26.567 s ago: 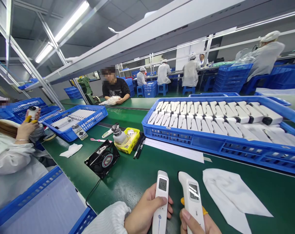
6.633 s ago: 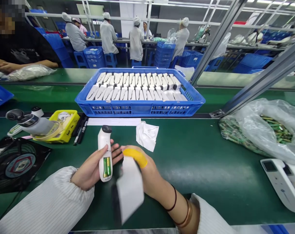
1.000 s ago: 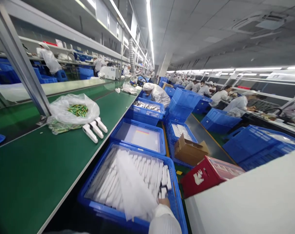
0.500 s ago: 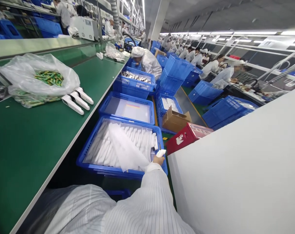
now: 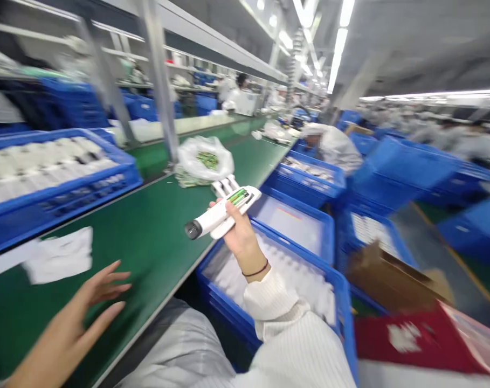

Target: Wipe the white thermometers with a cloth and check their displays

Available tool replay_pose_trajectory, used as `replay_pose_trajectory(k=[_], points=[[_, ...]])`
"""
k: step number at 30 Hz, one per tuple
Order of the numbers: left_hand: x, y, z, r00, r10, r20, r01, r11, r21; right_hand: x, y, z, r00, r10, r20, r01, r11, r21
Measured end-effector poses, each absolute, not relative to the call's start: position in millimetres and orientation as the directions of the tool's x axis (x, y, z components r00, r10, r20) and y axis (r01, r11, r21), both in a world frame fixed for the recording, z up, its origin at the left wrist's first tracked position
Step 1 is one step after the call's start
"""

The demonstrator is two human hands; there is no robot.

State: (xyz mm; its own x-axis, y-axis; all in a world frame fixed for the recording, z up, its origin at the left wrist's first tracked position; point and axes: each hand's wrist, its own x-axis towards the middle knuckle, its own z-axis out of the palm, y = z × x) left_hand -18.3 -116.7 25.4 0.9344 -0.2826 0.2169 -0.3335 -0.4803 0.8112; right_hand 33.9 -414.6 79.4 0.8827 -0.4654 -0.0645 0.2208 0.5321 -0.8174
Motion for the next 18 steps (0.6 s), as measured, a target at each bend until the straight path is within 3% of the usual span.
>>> replay_pose_trajectory(k=[2,4,8,10,13,18], points=[[-23,-122,35,0.944,-0.241,0.223,-0.306,-0.396,0.866,50,-351,98,0.987,-0.148,-0.057,0.053,0.650,-0.758],[-24,-127,44,0.939,-0.109,0.325,-0.343,-0.268,0.900,58,-295,109,0.988,0.141,-0.062,-0.142,0.680,-0.719],[-20,-112,56,0.825,0.369,0.428,-0.435,-0.069,0.898,65,-215,110,0.840,0.533,-0.097,-0.439,0.564,-0.700],[-17,-90,58,0.760,0.518,0.392,-0.458,-0.001,0.889,71,-191,101,0.776,0.620,-0.113,-0.499,0.495,-0.711],[-12,-50,59,0.729,0.610,0.310,-0.472,0.121,0.873,83,-175,78,0.744,0.655,-0.130,-0.503,0.423,-0.754],[-7,-7,62,0.806,0.579,0.123,-0.437,0.443,0.783,97,-177,49,0.726,0.674,-0.136,-0.479,0.355,-0.803]])
